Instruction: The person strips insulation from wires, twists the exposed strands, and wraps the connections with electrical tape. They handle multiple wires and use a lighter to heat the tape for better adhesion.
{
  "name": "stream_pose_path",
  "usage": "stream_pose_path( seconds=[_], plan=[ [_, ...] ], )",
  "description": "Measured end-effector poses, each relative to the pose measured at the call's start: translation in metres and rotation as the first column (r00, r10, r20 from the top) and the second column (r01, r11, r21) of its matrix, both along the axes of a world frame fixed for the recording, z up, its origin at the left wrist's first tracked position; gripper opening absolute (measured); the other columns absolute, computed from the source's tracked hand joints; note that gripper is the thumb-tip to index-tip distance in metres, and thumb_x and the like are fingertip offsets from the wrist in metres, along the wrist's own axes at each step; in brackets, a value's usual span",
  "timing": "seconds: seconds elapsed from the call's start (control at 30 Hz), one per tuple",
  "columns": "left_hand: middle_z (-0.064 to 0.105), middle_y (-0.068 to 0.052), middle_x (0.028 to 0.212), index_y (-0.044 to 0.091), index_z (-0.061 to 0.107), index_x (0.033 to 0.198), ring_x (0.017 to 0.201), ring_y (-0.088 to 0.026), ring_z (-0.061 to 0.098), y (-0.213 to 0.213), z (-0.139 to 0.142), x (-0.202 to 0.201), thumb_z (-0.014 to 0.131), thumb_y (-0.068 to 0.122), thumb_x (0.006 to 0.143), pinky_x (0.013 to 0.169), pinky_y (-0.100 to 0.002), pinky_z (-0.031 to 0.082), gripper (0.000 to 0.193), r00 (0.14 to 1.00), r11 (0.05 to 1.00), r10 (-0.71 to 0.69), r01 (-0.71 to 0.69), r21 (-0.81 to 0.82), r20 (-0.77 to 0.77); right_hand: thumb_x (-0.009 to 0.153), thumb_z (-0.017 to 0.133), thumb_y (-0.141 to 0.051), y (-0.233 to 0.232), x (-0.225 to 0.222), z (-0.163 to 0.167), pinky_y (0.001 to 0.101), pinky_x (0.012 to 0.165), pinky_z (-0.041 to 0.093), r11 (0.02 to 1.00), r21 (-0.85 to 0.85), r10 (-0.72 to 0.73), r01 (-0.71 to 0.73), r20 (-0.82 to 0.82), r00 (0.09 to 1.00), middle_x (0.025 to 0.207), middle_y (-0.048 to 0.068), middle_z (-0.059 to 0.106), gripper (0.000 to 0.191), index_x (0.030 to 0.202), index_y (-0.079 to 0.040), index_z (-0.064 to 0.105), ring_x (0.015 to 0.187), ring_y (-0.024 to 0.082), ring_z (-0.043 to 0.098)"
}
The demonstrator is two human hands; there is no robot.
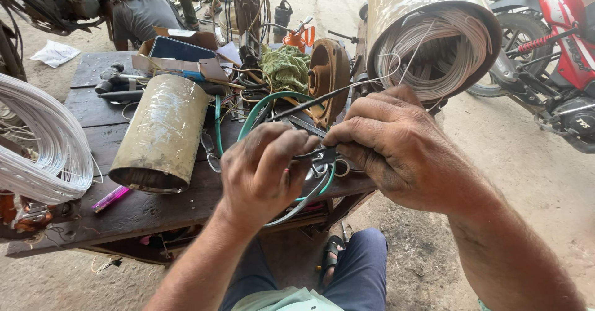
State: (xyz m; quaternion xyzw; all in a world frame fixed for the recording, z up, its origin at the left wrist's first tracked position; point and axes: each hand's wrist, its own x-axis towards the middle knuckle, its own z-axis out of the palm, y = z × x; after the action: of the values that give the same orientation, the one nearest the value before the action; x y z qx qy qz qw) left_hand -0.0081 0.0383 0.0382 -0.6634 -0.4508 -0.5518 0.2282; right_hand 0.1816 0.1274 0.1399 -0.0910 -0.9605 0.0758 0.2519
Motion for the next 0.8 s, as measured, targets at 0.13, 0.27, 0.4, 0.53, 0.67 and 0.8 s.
stream_pose_path(
  seconds=[0.13, 0.27, 0.4, 0.53, 0.67, 0.8],
  plan=[
    [0.064, -0.005, 0.107, 0.015, 0.067, 0.119, 0.09, -0.021, 0.066, -0.007, 0.001, 0.01, 0.084, 0.012, 0.091, 0.076, -0.035, 0.055, 0.033, 0.997, 0.996, 0.034, -0.029, 0.082, -0.068, 0.091, 0.074, -0.017, -0.001, 0.0, -0.002, 0.0418, 0.082, 0.044, 1.0, -0.016, -0.021, 0.021, -0.011, 1.0, 0.085, 0.006, 0.068, 0.015, 0.103, -0.007, 0.076, 0.085, 0.026, 0.064],
    [0.066, -0.007, 0.105, 0.013, 0.07, 0.105, 0.092, -0.028, 0.066, -0.016, 0.003, 0.018, 0.082, 0.014, 0.084, 0.078, -0.04, 0.055, 0.024, 1.0, 0.999, -0.008, 0.008, 0.045, -0.002, 0.091, 0.074, -0.016, -0.001, 0.0, -0.006, 0.0414, 0.083, 0.044, 0.999, -0.012, -0.037, 0.036, -0.057, 0.998, 0.089, 0.006, 0.07, 0.016, 0.104, -0.007, 0.076, 0.087, 0.026, 0.065],
    [0.067, -0.006, 0.101, 0.009, 0.065, 0.107, 0.089, -0.015, 0.067, -0.013, 0.001, 0.021, 0.074, 0.01, 0.101, 0.077, -0.028, 0.055, 0.011, 0.905, 0.985, -0.157, 0.172, -0.003, 0.396, 0.09, 0.077, -0.016, 0.0, -0.003, -0.012, 0.0422, 0.087, 0.043, 0.996, 0.081, 0.035, -0.027, -0.101, 0.994, 0.089, 0.003, 0.071, 0.015, 0.103, -0.009, 0.076, 0.086, 0.021, 0.066],
    [0.066, -0.002, 0.078, 0.005, 0.064, 0.098, 0.068, -0.005, 0.059, -0.002, 0.003, 0.015, 0.068, 0.009, 0.102, 0.059, -0.022, 0.049, 0.007, 0.629, 0.921, -0.193, 0.381, -0.083, 0.753, 0.091, 0.078, -0.014, -0.006, -0.004, -0.017, 0.0415, 0.092, 0.043, 0.977, 0.214, 0.038, -0.002, -0.163, 0.986, 0.094, 0.003, 0.071, 0.015, 0.106, -0.009, 0.075, 0.094, 0.022, 0.068],
    [0.069, -0.002, 0.075, 0.002, 0.066, 0.095, 0.065, -0.003, 0.063, 0.005, 0.012, 0.004, 0.069, 0.007, 0.097, 0.054, -0.021, 0.051, 0.006, 0.515, 0.832, -0.089, 0.51, -0.221, 0.853, 0.088, 0.081, -0.02, -0.006, -0.006, -0.019, 0.0427, 0.09, 0.042, 0.97, 0.241, 0.084, -0.038, -0.182, 0.98, 0.095, 0.003, 0.072, 0.027, 0.111, -0.006, 0.075, 0.092, 0.022, 0.067],
    [0.071, -0.002, 0.075, 0.001, 0.068, 0.095, 0.066, -0.003, 0.063, 0.003, 0.02, 0.003, 0.07, 0.004, 0.097, 0.055, -0.021, 0.052, 0.004, 0.672, 0.823, -0.077, 0.461, -0.334, 0.737, 0.069, 0.081, -0.043, -0.005, -0.004, -0.023, 0.0426, 0.086, 0.043, 0.942, 0.336, 0.046, 0.008, -0.152, 0.987, 0.087, 0.003, 0.069, 0.049, 0.106, -0.011, 0.077, 0.087, 0.023, 0.066]
  ],
)
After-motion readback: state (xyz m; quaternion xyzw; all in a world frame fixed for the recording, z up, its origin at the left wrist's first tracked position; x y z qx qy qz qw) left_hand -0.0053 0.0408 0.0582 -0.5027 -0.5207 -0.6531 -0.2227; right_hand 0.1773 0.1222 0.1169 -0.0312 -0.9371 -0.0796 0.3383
